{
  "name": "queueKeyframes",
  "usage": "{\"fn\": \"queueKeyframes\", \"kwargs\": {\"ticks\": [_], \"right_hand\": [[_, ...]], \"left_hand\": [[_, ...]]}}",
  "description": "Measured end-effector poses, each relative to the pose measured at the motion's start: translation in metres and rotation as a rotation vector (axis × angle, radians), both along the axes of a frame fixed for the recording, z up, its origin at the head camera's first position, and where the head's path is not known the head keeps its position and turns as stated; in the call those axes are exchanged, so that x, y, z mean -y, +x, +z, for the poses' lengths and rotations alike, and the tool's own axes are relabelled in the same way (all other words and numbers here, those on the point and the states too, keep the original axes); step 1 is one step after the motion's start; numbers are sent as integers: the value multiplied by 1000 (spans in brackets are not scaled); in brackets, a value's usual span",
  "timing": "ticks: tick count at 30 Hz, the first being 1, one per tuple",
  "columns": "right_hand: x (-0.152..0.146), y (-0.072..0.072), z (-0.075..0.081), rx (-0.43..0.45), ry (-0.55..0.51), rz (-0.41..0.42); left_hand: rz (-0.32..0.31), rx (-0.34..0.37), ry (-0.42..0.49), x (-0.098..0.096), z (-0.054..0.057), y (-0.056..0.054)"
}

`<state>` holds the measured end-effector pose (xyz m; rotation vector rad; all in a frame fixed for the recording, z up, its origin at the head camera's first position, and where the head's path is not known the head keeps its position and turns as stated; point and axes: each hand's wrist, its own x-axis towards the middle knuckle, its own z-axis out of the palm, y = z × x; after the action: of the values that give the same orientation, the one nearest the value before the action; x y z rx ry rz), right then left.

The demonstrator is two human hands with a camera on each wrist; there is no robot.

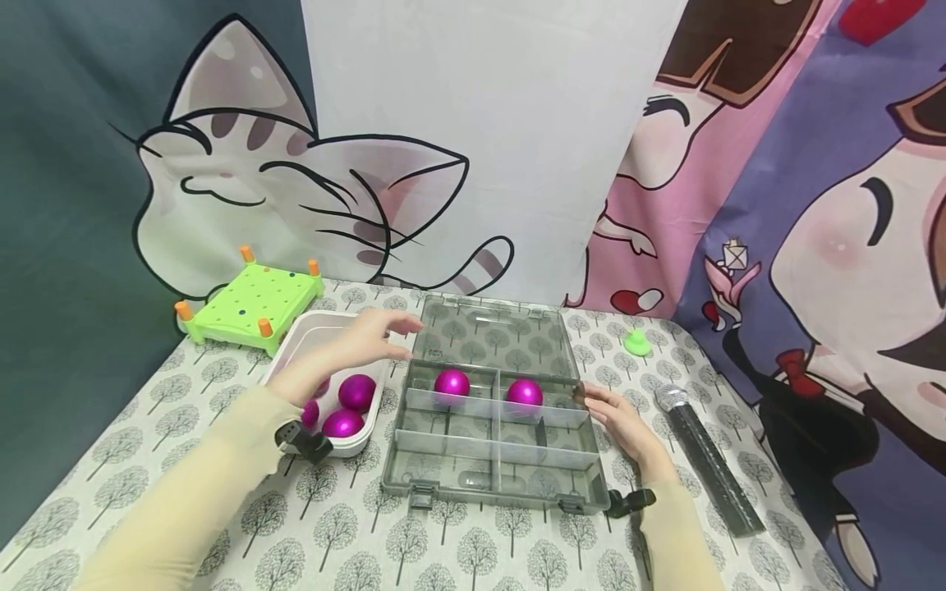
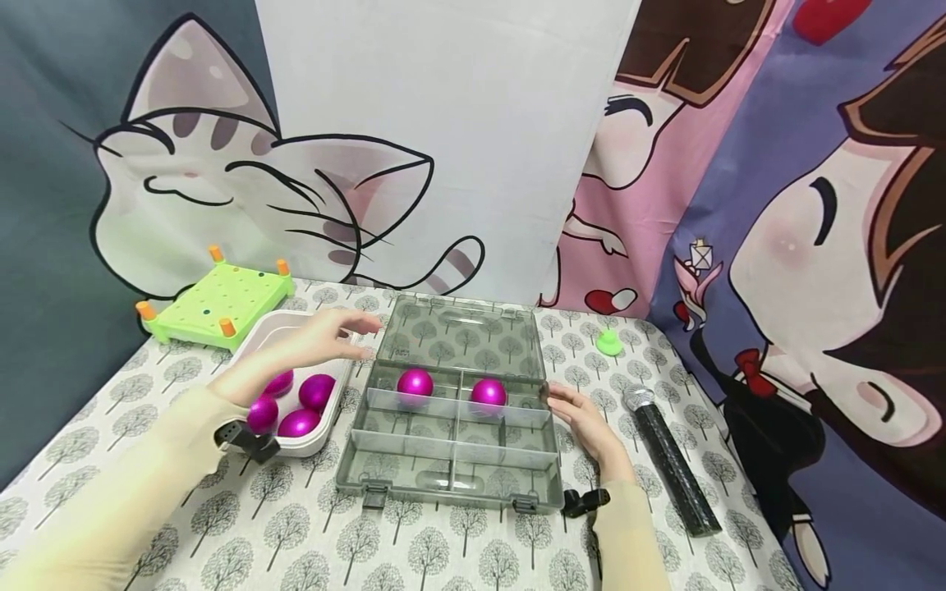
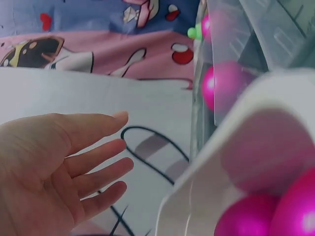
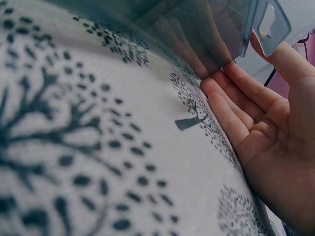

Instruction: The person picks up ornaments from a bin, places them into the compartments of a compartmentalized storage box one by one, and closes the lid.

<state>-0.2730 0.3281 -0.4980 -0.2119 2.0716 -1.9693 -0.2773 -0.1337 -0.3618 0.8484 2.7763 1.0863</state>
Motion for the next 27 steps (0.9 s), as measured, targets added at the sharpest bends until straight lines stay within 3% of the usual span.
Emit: {"fn": "queueKeyframes", "kwargs": {"ticks": [5,12,19,27], "right_hand": [[-1,0,2,-3,-10,10],[-3,-2,-1,-8,-11,-4],[-3,-1,-4,-38,-14,16],[-3,-1,-3,-29,-37,30]], "left_hand": [[46,36,17,18,1,4],[52,43,12,33,-5,11],[87,64,-105,44,-17,15],[47,55,-170,52,-24,17]]}}
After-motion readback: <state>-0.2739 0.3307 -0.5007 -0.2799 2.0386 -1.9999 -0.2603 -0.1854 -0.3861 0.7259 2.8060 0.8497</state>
